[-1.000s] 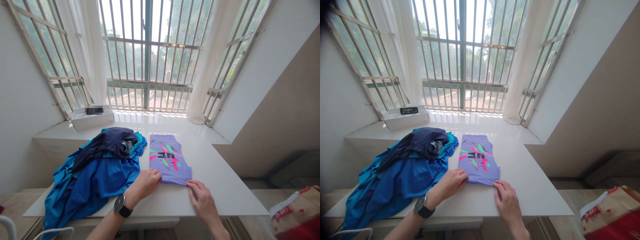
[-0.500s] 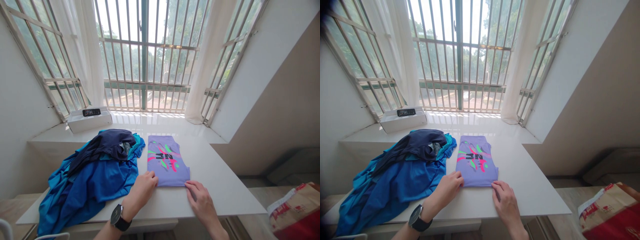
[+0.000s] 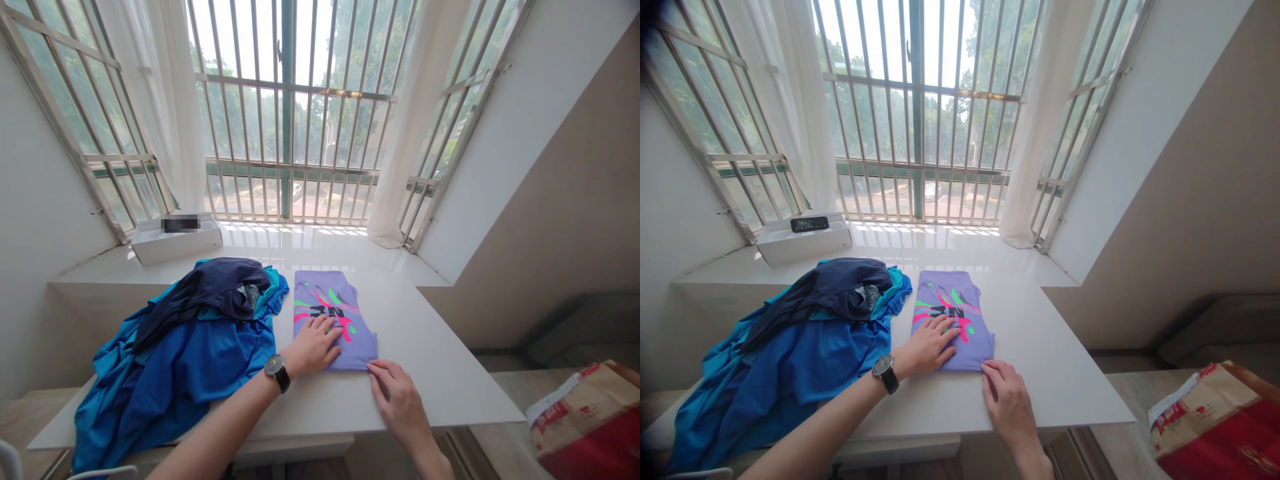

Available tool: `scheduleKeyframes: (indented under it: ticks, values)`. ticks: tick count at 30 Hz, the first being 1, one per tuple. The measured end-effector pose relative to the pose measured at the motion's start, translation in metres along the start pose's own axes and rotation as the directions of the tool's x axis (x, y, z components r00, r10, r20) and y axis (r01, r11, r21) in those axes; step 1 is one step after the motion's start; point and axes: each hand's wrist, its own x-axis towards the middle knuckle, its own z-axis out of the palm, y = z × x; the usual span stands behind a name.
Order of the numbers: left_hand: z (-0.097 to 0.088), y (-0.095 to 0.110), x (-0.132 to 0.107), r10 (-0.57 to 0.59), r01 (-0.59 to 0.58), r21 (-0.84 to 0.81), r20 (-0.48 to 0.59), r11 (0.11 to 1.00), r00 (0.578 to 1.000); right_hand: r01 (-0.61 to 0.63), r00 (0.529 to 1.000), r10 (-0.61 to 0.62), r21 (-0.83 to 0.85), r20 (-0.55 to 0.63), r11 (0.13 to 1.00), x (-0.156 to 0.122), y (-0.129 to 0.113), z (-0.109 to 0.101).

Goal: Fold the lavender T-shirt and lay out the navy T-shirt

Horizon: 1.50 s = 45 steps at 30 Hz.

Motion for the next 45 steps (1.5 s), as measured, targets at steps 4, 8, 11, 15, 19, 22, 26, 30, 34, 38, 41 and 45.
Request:
scheduleKeyframes:
  ticks: [4,8,11,15,19,22,26,30,34,38,41,45]
  values:
    - [0.017,-0.004,-0.007,-0.001,0.000,-0.038,-0.028,0.999,1.000,-0.002,0.999,0.003,-0.016,0.037,1.000,0.007,-0.003,-0.007]
    - [0.019,-0.003,-0.011,-0.003,0.002,-0.039,-0.031,0.999,1.000,0.029,0.997,-0.023,-0.073,0.072,0.997,0.040,-0.016,-0.002]
    - [0.018,-0.002,-0.010,-0.014,0.012,-0.039,-0.046,0.999,0.999,0.109,0.991,-0.100,-0.108,0.089,0.988,0.069,-0.021,0.021]
    - [0.018,0.001,-0.012,-0.026,0.024,-0.035,-0.044,0.999,0.999,0.098,0.971,-0.064,-0.141,0.229,0.985,0.085,-0.015,0.055]
    - [0.019,0.005,-0.016,-0.030,0.028,-0.033,-0.035,0.999,0.999,0.077,0.945,-0.028,-0.137,0.326,0.988,0.077,-0.006,0.064]
    - [0.018,0.009,-0.020,-0.020,0.019,-0.050,-0.028,0.999,0.999,0.090,0.939,-0.034,-0.149,0.344,0.985,0.068,-0.004,0.060]
    - [0.017,0.014,-0.027,0.002,-0.003,-0.067,-0.020,0.998,1.000,0.082,0.938,-0.016,-0.176,0.347,0.981,0.058,-0.010,0.051]
    - [0.015,0.019,-0.038,-0.007,0.008,-0.066,0.018,0.998,1.000,0.047,0.901,0.043,-0.196,0.431,0.979,0.050,-0.017,0.035]
    - [0.008,0.027,-0.056,-0.031,0.037,-0.077,0.085,0.996,0.996,0.047,0.863,0.056,-0.189,0.501,0.981,0.036,-0.018,0.019]
    - [-0.003,0.037,-0.078,-0.005,0.021,-0.116,0.134,0.993,0.991,0.101,0.857,-0.007,-0.154,0.516,0.983,0.011,-0.011,0.010]
    - [-0.007,0.043,-0.094,0.014,0.011,-0.146,0.166,0.989,0.986,0.165,0.858,-0.086,-0.113,0.506,0.980,-0.007,-0.006,0.004]
    - [-0.005,0.048,-0.109,-0.019,0.045,-0.121,0.208,0.992,0.978,0.233,0.839,-0.170,-0.058,0.516,0.971,-0.021,-0.002,-0.003]
